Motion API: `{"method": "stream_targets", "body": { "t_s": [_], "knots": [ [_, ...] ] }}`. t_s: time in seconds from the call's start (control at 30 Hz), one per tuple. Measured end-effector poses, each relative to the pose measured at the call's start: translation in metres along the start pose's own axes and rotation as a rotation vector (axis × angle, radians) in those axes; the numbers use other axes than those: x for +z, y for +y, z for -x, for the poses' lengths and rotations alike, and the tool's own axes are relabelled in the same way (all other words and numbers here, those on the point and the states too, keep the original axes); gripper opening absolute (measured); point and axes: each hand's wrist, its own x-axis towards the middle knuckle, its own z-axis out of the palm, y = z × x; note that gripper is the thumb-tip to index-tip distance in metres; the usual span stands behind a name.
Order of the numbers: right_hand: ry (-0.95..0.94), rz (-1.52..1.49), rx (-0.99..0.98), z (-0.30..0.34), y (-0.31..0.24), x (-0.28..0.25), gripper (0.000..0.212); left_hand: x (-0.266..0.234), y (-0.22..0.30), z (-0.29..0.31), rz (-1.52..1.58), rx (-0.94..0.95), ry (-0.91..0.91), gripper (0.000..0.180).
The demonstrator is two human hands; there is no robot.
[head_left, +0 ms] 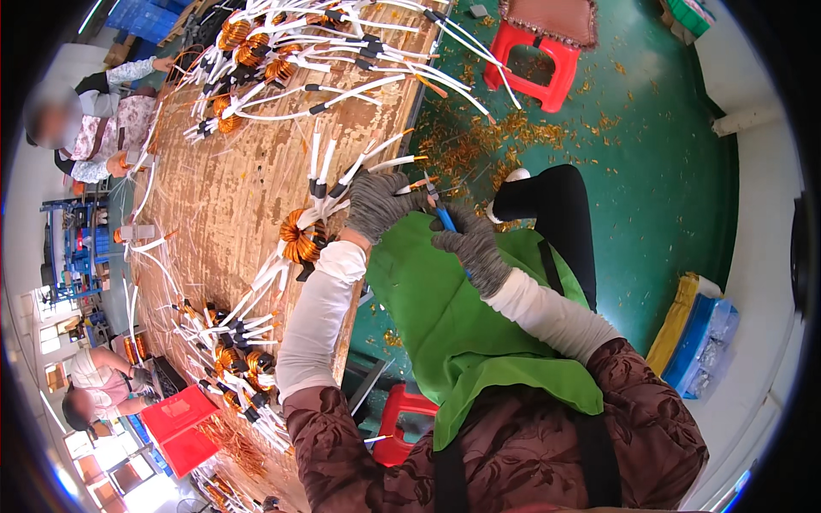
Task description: Trimming and processing the wiring of electrical transformer components using hand cutters.
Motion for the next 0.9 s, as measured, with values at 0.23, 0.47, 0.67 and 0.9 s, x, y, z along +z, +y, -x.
{"method": "stream_targets", "body": {
  "t_s": [0.23, 0.47, 0.67, 0.9],
  "knots": [
    [0.290, -0.177, -0.222, -0.002, -0.001, 0.003, 0.033, 0.001, 0.002, -0.002, -0.061, -0.142, -0.073, 0.055],
    [0.266, -0.286, -0.193, -0.037, 0.002, -0.086, 0.020, 0.007, 0.001, -0.006, -0.203, 0.070, 0.094, 0.033],
    [-0.136, 0.305, 0.194, -0.039, 0.036, -0.051, 0.045, 0.008, 0.000, -0.021, -0.415, 0.062, 0.258, 0.024],
    [0.038, 0.904, -0.255, -0.058, 0.015, -0.023, 0.059, 0.000, -0.025, -0.029, -0.102, -0.009, 0.201, 0.016]
  ]
}}
